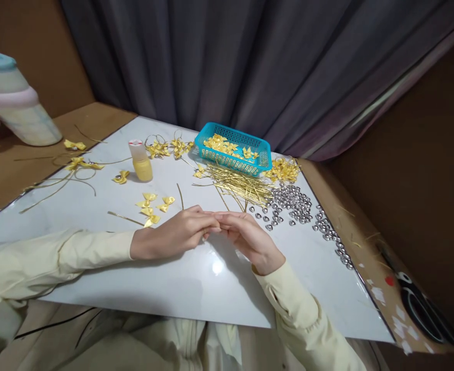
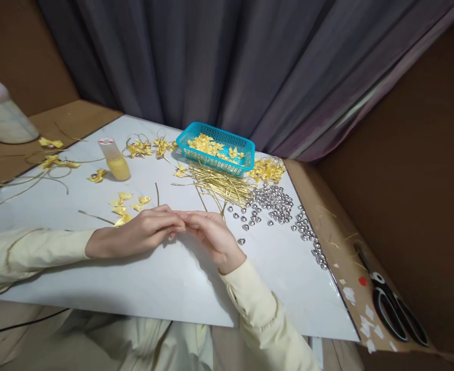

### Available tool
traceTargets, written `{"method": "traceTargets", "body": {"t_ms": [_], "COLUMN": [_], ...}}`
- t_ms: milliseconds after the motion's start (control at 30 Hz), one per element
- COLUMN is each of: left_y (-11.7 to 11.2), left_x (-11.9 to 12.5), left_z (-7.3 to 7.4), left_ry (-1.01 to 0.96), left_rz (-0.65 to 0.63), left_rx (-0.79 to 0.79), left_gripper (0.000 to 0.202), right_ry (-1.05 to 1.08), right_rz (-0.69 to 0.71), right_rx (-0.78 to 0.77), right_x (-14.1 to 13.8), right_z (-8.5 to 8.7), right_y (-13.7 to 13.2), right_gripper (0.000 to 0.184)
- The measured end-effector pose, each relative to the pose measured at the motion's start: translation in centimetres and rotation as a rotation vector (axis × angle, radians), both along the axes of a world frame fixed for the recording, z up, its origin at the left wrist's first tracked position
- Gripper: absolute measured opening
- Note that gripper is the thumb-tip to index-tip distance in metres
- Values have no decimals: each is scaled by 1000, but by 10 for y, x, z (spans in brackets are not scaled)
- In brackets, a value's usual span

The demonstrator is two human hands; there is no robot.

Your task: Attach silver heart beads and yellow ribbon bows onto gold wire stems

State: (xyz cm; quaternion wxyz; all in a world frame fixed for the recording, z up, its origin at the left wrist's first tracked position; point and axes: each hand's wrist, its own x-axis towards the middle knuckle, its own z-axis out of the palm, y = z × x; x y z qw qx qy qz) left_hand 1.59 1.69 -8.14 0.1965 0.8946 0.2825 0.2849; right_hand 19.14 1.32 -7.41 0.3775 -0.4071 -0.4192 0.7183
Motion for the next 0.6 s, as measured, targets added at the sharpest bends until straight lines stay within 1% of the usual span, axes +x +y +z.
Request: {"method": "traceTargets", "body": {"t_ms": [200, 333, 467, 600], "left_y": [1, 1, 1, 1], "left_x": [0, 1, 1, -1], "left_z": [-1, -1, -2, -5], "left_ry": [-26, -67, -57, -19], "left_rz": [-21, -45, -32, -6], "left_rx": [62, 74, 80, 91], "left_gripper": [28, 27, 27, 26], "right_ry": [20, 33, 22, 56], "right_rz": [-42, -62, -60, -76], "right_rx": [-12, -14, -1, -2], "right_x": [-2, -2, 0, 2], "right_z": [-4, -3, -2, -3], "right_y": [1, 0, 0, 2], "right_gripper": [8, 8, 8, 11]}}
